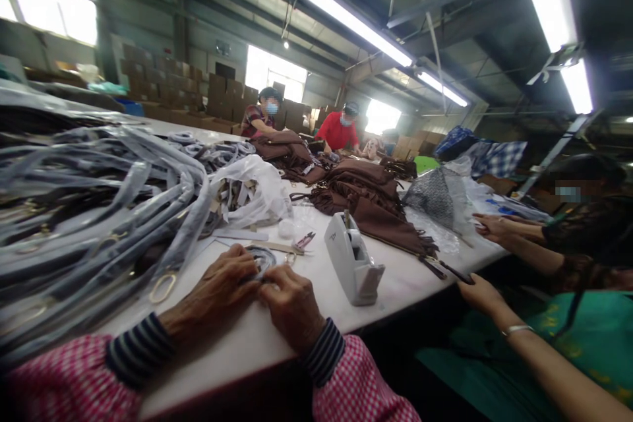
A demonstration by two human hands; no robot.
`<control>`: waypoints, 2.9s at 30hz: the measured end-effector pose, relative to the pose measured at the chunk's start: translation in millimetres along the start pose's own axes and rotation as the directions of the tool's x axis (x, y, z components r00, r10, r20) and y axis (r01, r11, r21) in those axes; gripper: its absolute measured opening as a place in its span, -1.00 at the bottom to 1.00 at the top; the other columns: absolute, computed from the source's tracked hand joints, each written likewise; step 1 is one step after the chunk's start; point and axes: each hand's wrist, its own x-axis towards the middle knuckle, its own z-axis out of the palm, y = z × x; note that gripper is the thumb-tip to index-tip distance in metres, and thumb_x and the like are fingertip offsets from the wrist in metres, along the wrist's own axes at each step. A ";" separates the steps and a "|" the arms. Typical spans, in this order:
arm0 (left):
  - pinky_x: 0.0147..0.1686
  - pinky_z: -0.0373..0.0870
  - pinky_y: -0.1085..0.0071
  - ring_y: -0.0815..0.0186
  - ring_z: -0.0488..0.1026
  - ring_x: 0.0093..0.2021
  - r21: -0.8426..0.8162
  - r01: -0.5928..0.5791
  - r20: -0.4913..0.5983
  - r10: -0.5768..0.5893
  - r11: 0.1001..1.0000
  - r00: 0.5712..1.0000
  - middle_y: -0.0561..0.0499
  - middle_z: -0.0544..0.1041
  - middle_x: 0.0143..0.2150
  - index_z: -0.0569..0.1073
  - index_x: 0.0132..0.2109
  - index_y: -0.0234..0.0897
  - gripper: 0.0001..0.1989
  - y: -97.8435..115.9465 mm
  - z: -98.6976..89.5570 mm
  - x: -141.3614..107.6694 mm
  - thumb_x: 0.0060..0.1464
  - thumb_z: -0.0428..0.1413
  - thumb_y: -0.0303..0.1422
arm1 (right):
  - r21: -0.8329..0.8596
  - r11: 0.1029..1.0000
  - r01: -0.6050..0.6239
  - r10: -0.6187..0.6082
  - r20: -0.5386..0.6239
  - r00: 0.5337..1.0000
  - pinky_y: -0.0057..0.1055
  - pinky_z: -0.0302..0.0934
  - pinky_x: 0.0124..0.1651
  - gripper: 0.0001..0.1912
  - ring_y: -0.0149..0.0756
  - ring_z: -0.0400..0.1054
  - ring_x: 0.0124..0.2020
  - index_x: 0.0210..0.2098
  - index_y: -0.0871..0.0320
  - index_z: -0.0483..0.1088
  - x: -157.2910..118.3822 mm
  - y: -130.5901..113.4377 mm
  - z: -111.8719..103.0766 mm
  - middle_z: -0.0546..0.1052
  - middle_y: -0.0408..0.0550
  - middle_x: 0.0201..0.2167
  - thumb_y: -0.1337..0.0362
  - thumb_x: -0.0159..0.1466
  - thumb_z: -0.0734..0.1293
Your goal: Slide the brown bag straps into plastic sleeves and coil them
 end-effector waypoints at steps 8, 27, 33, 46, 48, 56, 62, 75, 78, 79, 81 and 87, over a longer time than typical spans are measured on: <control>-0.12 0.22 0.23 0.12 0.28 -0.12 -0.104 -0.074 0.058 0.081 0.992 0.995 -0.05 0.43 -0.28 0.43 -0.33 -0.25 -0.75 -7.3 1.4 -3.8 0.34 0.02 -0.32 | 0.284 0.911 -0.299 0.224 0.267 0.937 -0.46 0.30 -0.23 -0.88 -0.32 0.47 -0.33 -0.35 0.12 0.53 8.5 15.2 -3.7 0.56 -0.08 -0.35 0.33 0.35 0.43; -0.13 0.24 0.23 0.10 0.32 -0.13 -0.203 0.009 0.102 0.012 0.979 0.995 -0.06 0.49 -0.30 0.49 -0.35 -0.22 -0.72 -3.5 -5.0 -1.3 0.30 0.00 -0.28 | 0.511 0.621 -0.594 0.232 0.604 0.762 -0.54 0.08 -0.42 -0.83 -0.44 0.28 -0.48 -0.36 0.17 0.51 48.3 52.3 0.2 0.44 -0.27 -0.53 0.41 0.07 0.53; -0.14 0.24 0.25 0.10 0.33 -0.12 -0.218 0.069 0.102 -0.048 0.973 0.994 -0.05 0.46 -0.29 0.50 -0.34 -0.22 -0.73 -5.8 -1.9 -1.0 0.29 0.02 -0.26 | 0.501 0.485 -0.717 0.257 0.702 0.664 -0.56 0.11 -0.53 -0.71 -0.45 0.31 -0.59 -0.26 0.21 0.59 46.9 61.5 4.2 0.46 -0.26 -0.60 0.23 0.05 0.57; -0.27 0.22 0.31 0.13 0.39 -0.27 -0.152 0.149 -0.016 -0.153 0.977 0.988 -0.06 0.49 -0.37 0.52 -0.38 -0.21 -0.75 -11.2 6.6 1.3 0.20 0.10 -0.20 | 0.450 0.391 -0.803 0.103 0.846 0.524 -0.58 0.11 -0.59 -0.65 -0.50 0.22 -0.63 -0.48 0.21 0.49 64.9 80.4 10.8 0.40 -0.29 -0.64 0.12 -0.05 0.62; -0.26 0.24 0.30 0.12 0.41 -0.25 -0.145 0.152 -0.010 -0.155 0.978 0.988 -0.06 0.48 -0.36 0.50 -0.37 -0.20 -0.75 -10.5 5.7 1.6 0.21 0.07 -0.21 | 0.451 0.385 -0.805 0.094 0.849 0.521 -0.57 0.09 -0.58 -0.64 -0.50 0.22 -0.63 -0.47 0.22 0.51 64.2 81.6 9.3 0.40 -0.29 -0.65 0.09 -0.03 0.61; -0.18 0.31 0.27 0.14 0.47 -0.19 -0.202 0.188 -0.065 -0.204 0.961 0.977 -0.05 0.51 -0.19 0.33 -0.15 -0.17 -0.94 -10.3 8.6 2.2 0.21 0.02 -0.36 | 0.499 0.373 -0.782 0.108 0.814 0.571 -0.54 0.12 -0.53 -0.60 -0.49 0.24 -0.60 -0.43 0.23 0.56 60.1 75.4 2.4 0.42 -0.26 -0.61 0.01 0.01 0.60; -0.10 0.32 0.21 0.10 0.47 -0.13 -0.248 0.191 0.002 -0.196 0.950 0.981 -0.09 0.52 -0.14 0.30 -0.11 -0.17 -0.88 -11.7 5.2 3.0 0.19 0.02 -0.34 | 0.523 0.383 -0.761 0.113 0.792 0.601 -0.54 0.12 -0.52 -0.61 -0.48 0.24 -0.58 -0.43 0.23 0.56 58.5 75.8 2.5 0.43 -0.25 -0.60 0.02 0.01 0.61; -0.23 0.25 0.29 0.13 0.47 -0.25 -0.059 0.218 0.074 -0.214 0.974 0.974 -0.05 0.51 -0.25 0.30 -0.17 -0.18 -0.94 -6.9 -5.8 12.1 0.19 -0.01 -0.37 | 0.491 0.363 -0.792 0.135 0.813 0.566 -0.55 0.12 -0.54 -0.58 -0.48 0.26 -0.60 -0.41 0.23 0.55 57.3 79.1 6.3 0.43 -0.25 -0.61 0.03 -0.04 0.63; -0.22 0.24 0.29 0.13 0.45 -0.24 -0.046 0.208 0.047 -0.206 0.977 0.978 -0.06 0.50 -0.23 0.30 -0.17 -0.17 -0.96 -10.7 3.3 11.2 0.22 0.01 -0.35 | 0.485 0.383 -0.786 0.129 0.814 0.566 -0.54 0.13 -0.52 -0.58 -0.47 0.26 -0.58 -0.41 0.24 0.55 56.9 81.9 8.8 0.43 -0.25 -0.60 0.04 -0.04 0.63; -0.22 0.24 0.29 0.14 0.44 -0.24 -0.049 0.206 0.038 -0.204 0.977 0.978 -0.05 0.49 -0.22 0.30 -0.17 -0.17 -0.94 -11.4 5.5 10.5 0.23 0.04 -0.32 | 0.483 0.389 -0.784 0.123 0.817 0.564 -0.54 0.13 -0.52 -0.59 -0.47 0.26 -0.57 -0.40 0.24 0.55 57.5 82.4 9.1 0.43 -0.24 -0.60 0.04 -0.03 0.63; -0.22 0.25 0.30 0.15 0.44 -0.25 -0.061 0.209 0.023 -0.208 0.976 0.978 -0.03 0.49 -0.22 0.31 -0.17 -0.16 -0.89 -11.8 8.2 9.4 0.21 0.10 -0.28 | 0.473 0.400 -0.785 0.108 0.826 0.553 -0.54 0.13 -0.51 -0.59 -0.47 0.27 -0.56 -0.41 0.24 0.55 60.1 83.2 9.1 0.44 -0.24 -0.58 0.05 -0.03 0.62; -0.21 0.26 0.31 0.18 0.44 -0.21 -0.098 0.229 0.026 -0.227 0.968 0.973 0.00 0.48 -0.19 0.33 -0.14 -0.15 -0.90 -9.3 7.8 9.0 0.21 0.10 -0.33 | 0.377 0.408 -0.832 0.084 0.891 0.445 -0.55 0.10 -0.57 -0.62 -0.50 0.23 -0.63 -0.40 0.25 0.54 71.8 83.9 9.9 0.42 -0.28 -0.62 0.12 -0.07 0.62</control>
